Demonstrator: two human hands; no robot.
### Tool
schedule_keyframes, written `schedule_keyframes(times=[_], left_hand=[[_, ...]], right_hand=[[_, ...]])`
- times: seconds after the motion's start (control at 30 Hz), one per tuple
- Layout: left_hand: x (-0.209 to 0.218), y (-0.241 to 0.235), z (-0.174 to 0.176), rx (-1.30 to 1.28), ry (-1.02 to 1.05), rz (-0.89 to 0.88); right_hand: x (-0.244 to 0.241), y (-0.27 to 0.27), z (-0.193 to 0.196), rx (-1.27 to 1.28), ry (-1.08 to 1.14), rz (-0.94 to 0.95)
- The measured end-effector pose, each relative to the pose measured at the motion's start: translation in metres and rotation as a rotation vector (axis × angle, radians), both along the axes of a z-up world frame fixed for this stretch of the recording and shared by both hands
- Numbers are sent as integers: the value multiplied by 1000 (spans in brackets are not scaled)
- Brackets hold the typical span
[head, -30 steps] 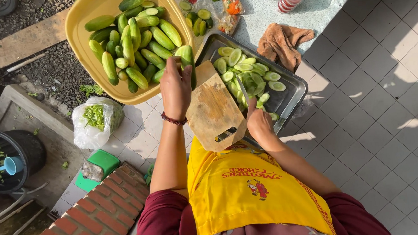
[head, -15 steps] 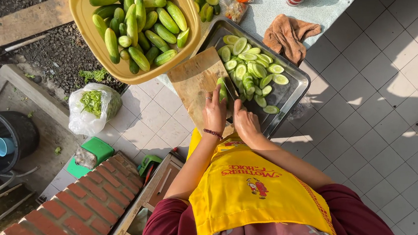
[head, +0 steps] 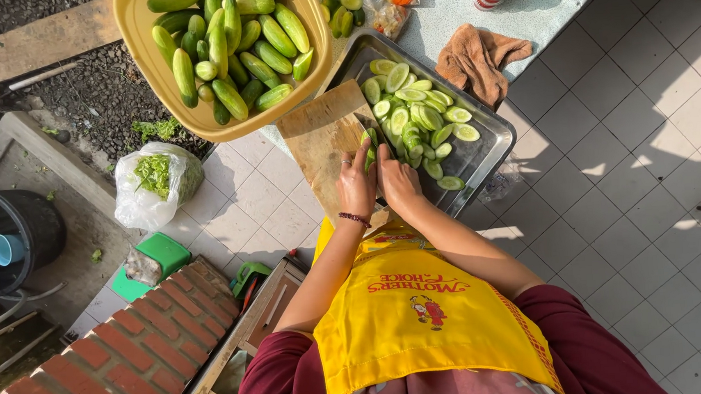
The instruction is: Slicing fresh cucumbers on a wooden cutting board using a kitchen knife.
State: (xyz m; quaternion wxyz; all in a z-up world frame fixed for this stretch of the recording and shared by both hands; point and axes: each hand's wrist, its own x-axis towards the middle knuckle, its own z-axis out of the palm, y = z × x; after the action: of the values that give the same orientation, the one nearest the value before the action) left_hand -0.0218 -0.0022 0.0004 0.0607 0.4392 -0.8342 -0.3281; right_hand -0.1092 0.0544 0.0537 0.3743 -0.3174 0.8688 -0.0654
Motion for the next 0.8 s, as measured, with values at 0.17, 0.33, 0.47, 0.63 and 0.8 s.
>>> schedule_keyframes(times=[0.17, 0.33, 0.47, 0.63, 0.8], left_hand=[[3, -2, 21, 79, 97, 43], [6, -1, 22, 99, 105, 56], [5, 0, 21, 102, 113, 80], [5, 0, 22, 130, 120, 102], [2, 4, 29, 110, 175, 118]], right_hand=[[20, 61, -29, 18, -17, 9], [21, 84, -5, -54, 68, 131], [19, 65, 13, -147, 167, 154], [6, 31, 33, -55, 51, 148], [1, 13, 7, -28, 28, 163]])
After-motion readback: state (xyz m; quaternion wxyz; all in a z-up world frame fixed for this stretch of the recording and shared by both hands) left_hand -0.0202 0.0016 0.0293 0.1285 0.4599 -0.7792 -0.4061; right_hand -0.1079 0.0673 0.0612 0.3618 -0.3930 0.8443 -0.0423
